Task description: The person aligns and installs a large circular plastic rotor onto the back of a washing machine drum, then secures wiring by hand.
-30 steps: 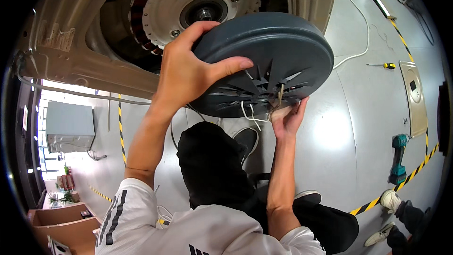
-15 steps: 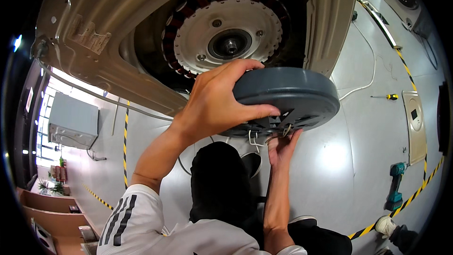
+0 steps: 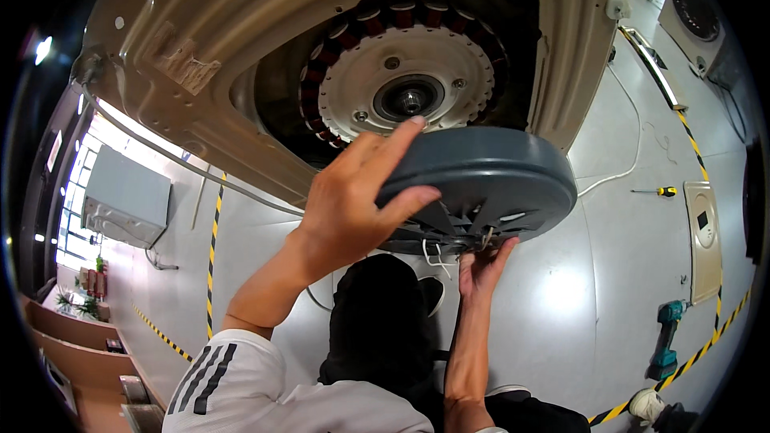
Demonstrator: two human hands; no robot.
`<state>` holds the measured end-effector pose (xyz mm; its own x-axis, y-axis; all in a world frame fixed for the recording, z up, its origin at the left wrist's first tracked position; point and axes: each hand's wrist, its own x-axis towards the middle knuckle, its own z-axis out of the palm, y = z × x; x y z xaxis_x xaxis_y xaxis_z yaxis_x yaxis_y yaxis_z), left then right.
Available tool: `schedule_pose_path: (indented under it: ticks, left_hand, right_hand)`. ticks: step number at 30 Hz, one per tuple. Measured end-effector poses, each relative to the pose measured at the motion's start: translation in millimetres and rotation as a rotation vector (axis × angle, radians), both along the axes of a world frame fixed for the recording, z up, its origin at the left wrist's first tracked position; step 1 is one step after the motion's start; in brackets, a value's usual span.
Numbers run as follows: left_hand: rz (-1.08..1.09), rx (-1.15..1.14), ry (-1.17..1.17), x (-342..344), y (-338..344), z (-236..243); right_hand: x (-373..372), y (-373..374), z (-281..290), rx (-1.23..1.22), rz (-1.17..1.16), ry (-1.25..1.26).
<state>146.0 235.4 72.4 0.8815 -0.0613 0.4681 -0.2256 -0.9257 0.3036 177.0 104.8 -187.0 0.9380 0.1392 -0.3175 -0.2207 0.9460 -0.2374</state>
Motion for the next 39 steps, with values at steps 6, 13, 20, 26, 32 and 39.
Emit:
schedule_pose_path:
  ticks: [6,13,20,26,32,39]
  left_hand:
    - [0.064,-0.133,-0.140,0,18,-16]
    - [0.111,-0.209,-0.138,6,14,-15]
    - [0.123,0.019,-0.253,3,2,-10]
    - [0.080,0.112,-0.402,4,18,-12]
    - [0.183,0.125,-0.449,9,25,-5]
    - [0.238,0.037,-0.474,15,39,-3]
  right_hand:
    - [11,-7,11,-0.030,-0.010,-0.089]
    - [12,-7,20,-0.021,-0.018,-0.084]
    - [10,4,27,-0.053,-0.037,-0.032]
    - [15,15,45,-0.102,-0.038,-0.047]
    - [27,21,59,-0.128,0.014,-0.187]
    - [48,38,72,-0.295,-0.024,-0.133]
